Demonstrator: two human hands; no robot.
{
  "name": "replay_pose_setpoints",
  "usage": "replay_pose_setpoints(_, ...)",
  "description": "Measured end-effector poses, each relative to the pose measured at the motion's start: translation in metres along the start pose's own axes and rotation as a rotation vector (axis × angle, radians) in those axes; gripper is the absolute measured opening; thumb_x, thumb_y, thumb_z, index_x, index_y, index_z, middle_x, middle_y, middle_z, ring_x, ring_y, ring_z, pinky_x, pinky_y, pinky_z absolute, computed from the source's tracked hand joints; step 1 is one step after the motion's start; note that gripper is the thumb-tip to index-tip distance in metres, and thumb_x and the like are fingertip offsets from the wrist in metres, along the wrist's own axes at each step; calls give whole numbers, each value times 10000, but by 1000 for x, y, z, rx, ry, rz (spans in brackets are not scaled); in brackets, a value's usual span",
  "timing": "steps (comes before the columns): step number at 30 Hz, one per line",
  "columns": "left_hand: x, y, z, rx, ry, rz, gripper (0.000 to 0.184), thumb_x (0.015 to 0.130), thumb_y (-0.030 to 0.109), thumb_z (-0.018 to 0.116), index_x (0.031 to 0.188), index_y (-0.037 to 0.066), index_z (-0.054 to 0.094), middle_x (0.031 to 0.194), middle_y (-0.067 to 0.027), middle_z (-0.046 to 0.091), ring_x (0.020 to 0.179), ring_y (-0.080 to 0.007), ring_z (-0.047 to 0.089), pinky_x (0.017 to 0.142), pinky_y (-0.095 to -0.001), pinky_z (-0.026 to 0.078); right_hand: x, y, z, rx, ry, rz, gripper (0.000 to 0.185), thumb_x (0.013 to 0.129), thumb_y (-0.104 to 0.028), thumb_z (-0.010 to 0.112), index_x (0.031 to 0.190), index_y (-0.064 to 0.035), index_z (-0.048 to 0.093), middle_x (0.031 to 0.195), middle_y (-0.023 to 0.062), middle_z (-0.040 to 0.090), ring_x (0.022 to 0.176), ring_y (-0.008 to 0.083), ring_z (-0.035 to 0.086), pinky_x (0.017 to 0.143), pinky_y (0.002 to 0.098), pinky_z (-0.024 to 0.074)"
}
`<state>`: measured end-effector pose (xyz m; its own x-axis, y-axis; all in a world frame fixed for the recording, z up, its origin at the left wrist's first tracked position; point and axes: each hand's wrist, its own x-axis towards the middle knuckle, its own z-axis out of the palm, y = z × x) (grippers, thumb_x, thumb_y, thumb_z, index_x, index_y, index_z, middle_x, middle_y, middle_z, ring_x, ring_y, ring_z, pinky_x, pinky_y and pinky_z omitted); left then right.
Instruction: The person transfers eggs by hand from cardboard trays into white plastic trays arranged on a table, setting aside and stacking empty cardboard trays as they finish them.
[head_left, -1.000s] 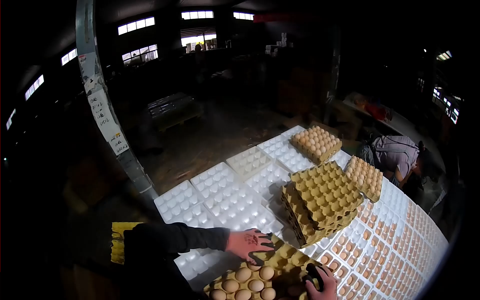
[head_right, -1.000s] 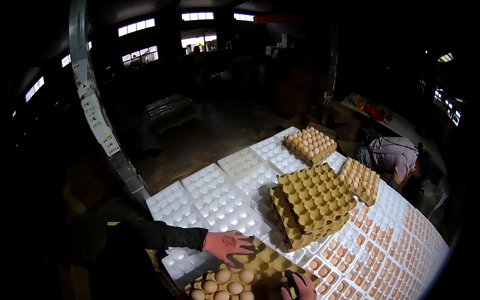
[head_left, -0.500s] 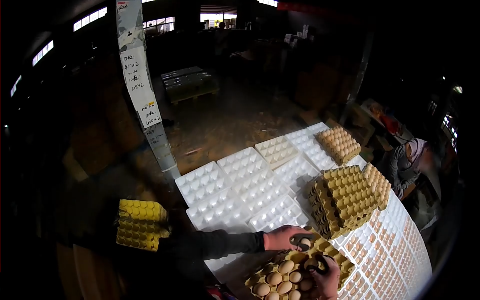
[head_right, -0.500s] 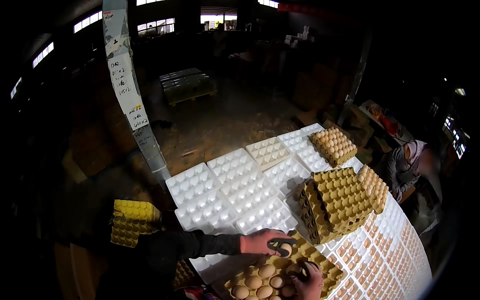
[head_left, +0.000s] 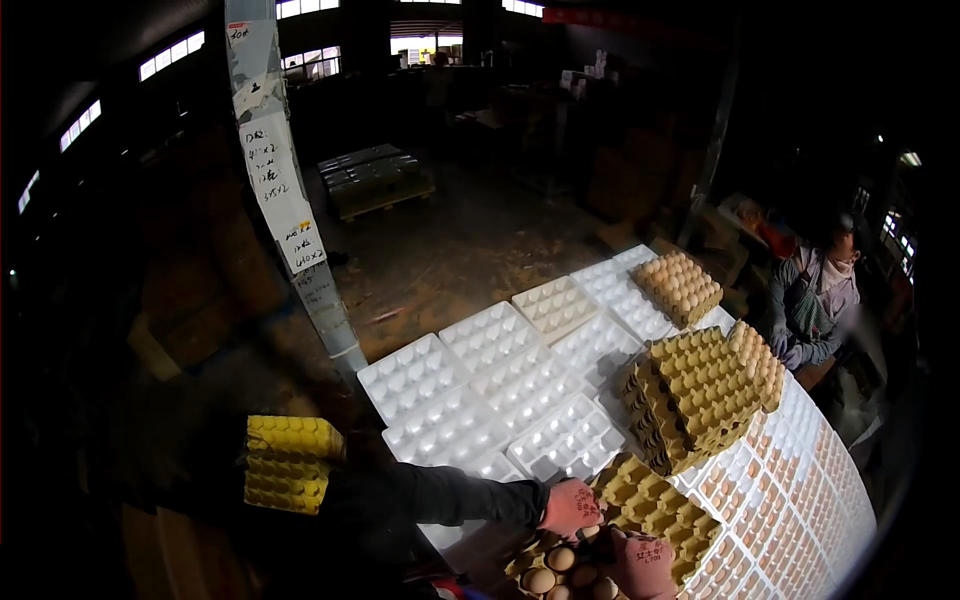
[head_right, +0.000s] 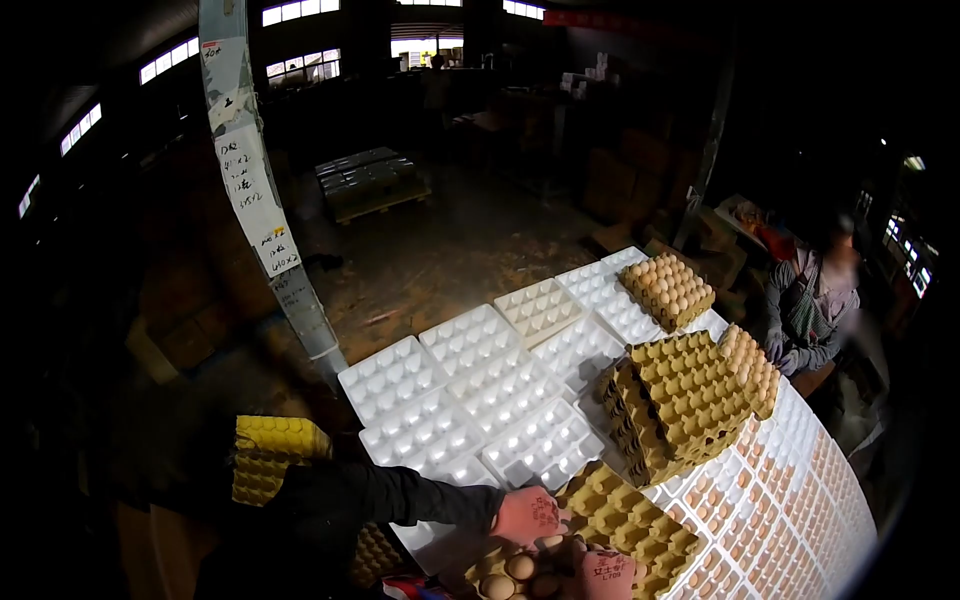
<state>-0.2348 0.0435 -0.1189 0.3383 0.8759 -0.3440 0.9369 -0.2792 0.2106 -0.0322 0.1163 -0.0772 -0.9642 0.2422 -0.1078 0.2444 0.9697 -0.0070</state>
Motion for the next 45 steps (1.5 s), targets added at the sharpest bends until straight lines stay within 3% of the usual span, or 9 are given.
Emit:
replay_pose_setpoints(7,-54,-12,2,-1395,489,20,611,796,193,670,1376,118,493,1272,-155,583,1181,-282,557,1042,-376,398,-40,66,42,1241,259,293,528,885,-237,669,1368,-91,516,1182,131,640,982,182,621,847,301,497)
replay_pose_setpoints(8,-55,-14,9,-1069,623,121,568,807,135,624,1365,146,519,1362,-156,506,1188,-272,551,1046,-380,396,-48,84,80,856,399,419,525,935,-258,594,1410,-88,450,1272,133,575,1045,195,593,879,316,487)
replay_pose_setpoints(11,-64,15,6,-528,272,-15,536,769,323,728,1260,158,589,1504,-191,312,1162,-309,553,948,-375,455,-42,39,2,2239,677,447,438,1010,-216,436,1389,5,422,1375,165,489,1205,253,499,996,375,426)
replay_pose_setpoints(13,-48,23,48,-54,459,113,570,683,473,743,1111,124,602,1509,-240,292,1014,-355,567,816,-405,469,-43,98,58,779,593,41,352,969,-153,485,1269,17,556,1329,160,531,1212,257,497,1016,375,409)
replay_pose_setpoints(15,-37,36,36,32,56,-86,640,841,544,583,1341,159,475,1591,-55,147,1254,-287,412,1009,-383,355,-30,48,-21,1355,330,312,270,870,-107,607,1096,31,660,1232,146,593,1151,284,534,972,429,415)
replay_pose_setpoints(17,-25,44,45,165,-106,-158,651,909,566,506,1420,169,429,1620,40,81,1366,-267,313,1091,-415,285,-22,39,-48,695,12,259,309,826,-170,682,1067,24,673,1141,143,620,1065,328,563,934,468,429)
replay_pose_setpoints(25,-51,42,1,-175,-186,-48,649,871,436,551,1437,157,400,1630,-82,-11,1437,-342,129,1128,-491,119,-37,69,46,-154,165,90,433,718,-460,765,804,-64,612,754,168,602,717,348,590,777,483,455)
replay_pose_setpoints(36,-21,27,69,-97,265,-34,543,691,495,720,1078,135,596,1549,-158,257,1079,-266,504,861,-362,403,-28,37,-28,298,-119,35,336,758,-362,752,928,-77,697,811,137,696,742,296,670,685,406,522)
replay_pose_setpoints(45,-29,33,43,33,227,-29,535,667,533,746,1027,149,651,1505,-189,337,1035,-292,577,811,-353,467,-65,79,30,2356,437,324,648,928,-514,545,1409,-93,436,1375,118,498,1118,176,543,848,337,504)
